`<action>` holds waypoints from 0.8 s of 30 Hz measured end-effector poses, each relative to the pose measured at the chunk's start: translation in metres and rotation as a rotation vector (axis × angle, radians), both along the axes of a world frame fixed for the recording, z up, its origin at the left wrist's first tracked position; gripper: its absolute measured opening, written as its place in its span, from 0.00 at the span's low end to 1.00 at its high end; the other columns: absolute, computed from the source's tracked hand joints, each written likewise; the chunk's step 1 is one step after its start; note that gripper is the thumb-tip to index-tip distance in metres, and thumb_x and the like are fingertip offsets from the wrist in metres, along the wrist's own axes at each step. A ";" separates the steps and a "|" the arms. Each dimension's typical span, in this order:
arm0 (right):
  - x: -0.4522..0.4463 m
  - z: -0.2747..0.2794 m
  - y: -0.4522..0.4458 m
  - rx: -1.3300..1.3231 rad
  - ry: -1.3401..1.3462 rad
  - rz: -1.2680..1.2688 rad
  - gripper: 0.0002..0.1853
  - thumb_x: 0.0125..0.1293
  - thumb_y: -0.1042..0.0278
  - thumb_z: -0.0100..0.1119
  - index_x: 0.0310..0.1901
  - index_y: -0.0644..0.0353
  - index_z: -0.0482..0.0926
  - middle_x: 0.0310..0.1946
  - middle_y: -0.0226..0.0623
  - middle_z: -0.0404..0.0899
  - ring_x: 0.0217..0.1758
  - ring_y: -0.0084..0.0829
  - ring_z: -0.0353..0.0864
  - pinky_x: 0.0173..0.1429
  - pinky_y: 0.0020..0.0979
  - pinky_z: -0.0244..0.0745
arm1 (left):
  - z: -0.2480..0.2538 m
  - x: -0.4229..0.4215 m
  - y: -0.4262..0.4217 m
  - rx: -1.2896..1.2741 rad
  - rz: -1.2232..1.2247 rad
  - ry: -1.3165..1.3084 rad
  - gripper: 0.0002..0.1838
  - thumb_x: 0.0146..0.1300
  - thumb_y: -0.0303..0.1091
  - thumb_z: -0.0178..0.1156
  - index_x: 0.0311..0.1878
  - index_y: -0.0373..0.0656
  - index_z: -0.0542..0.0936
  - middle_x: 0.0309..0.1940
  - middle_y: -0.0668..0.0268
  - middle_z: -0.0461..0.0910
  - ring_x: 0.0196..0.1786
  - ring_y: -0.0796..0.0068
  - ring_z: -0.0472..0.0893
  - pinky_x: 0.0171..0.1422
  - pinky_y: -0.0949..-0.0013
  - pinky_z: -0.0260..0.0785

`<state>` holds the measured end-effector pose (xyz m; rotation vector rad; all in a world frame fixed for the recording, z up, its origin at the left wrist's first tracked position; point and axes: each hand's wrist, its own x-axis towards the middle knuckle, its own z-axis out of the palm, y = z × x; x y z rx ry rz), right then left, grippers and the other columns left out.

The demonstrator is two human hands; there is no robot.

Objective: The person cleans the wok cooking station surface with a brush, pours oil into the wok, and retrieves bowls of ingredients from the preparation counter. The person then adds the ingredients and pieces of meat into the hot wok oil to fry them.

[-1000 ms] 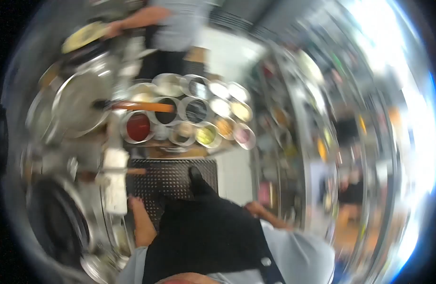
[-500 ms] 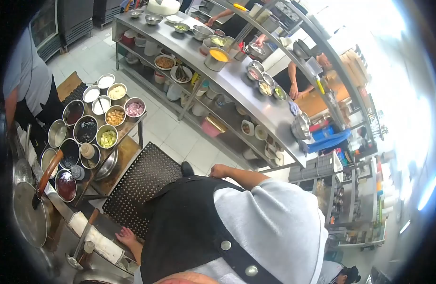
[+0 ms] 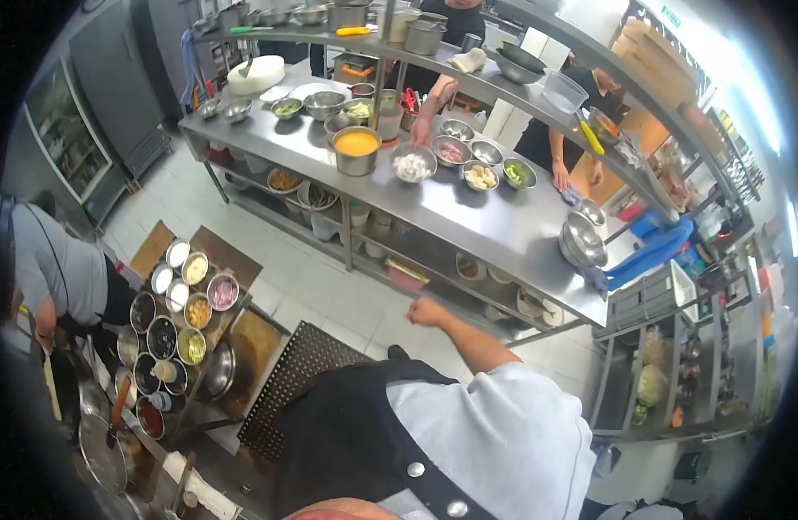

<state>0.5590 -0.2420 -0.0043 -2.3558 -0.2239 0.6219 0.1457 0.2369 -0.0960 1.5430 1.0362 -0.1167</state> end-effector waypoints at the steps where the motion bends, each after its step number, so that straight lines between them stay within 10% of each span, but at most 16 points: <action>1: 0.032 0.019 -0.017 0.105 0.081 -0.171 0.24 0.70 0.45 0.65 0.31 0.63 0.87 0.26 0.36 0.86 0.29 0.30 0.83 0.35 0.38 0.80 | 0.008 0.013 -0.010 0.078 -0.046 -0.016 0.23 0.78 0.46 0.57 0.66 0.41 0.74 0.42 0.64 0.80 0.44 0.70 0.81 0.54 0.65 0.77; 4: 0.124 0.117 -0.047 0.140 -0.282 -0.313 0.25 0.72 0.46 0.65 0.28 0.63 0.83 0.19 0.33 0.74 0.26 0.23 0.67 0.31 0.39 0.67 | 0.026 0.049 -0.035 0.266 -0.158 -0.092 0.20 0.78 0.43 0.57 0.63 0.39 0.77 0.41 0.64 0.80 0.44 0.70 0.81 0.55 0.66 0.76; 8: 0.268 0.277 -0.067 0.194 -1.068 -0.227 0.14 0.67 0.59 0.67 0.42 0.64 0.84 0.37 0.48 0.84 0.43 0.49 0.84 0.49 0.46 0.78 | 0.036 0.089 -0.047 0.436 -0.272 -0.259 0.16 0.78 0.38 0.58 0.60 0.37 0.80 0.41 0.64 0.80 0.44 0.71 0.81 0.56 0.67 0.75; 11: 0.344 0.396 -0.073 0.101 -1.412 -0.227 0.25 0.65 0.54 0.70 0.57 0.60 0.79 0.49 0.50 0.82 0.55 0.52 0.81 0.60 0.50 0.76 | 0.152 0.160 -0.110 0.384 -0.227 -0.311 0.16 0.77 0.30 0.57 0.63 0.36 0.80 0.51 0.61 0.85 0.52 0.71 0.83 0.58 0.70 0.75; 17: 0.428 0.442 -0.075 -0.513 -0.993 -0.406 0.36 0.60 0.41 0.74 0.69 0.42 0.77 0.81 0.53 0.57 0.81 0.60 0.60 0.75 0.66 0.64 | 0.199 0.188 -0.144 0.276 -0.357 -0.351 0.16 0.78 0.30 0.57 0.64 0.36 0.80 0.57 0.59 0.84 0.55 0.71 0.83 0.59 0.70 0.75; 24: 0.455 0.416 -0.085 -0.392 -1.312 -0.275 0.18 0.63 0.55 0.72 0.52 0.52 0.90 0.68 0.51 0.77 0.71 0.50 0.76 0.73 0.46 0.73 | 0.242 0.228 -0.157 0.023 -0.222 -0.415 0.17 0.79 0.32 0.56 0.66 0.36 0.79 0.63 0.58 0.83 0.59 0.71 0.83 0.61 0.70 0.75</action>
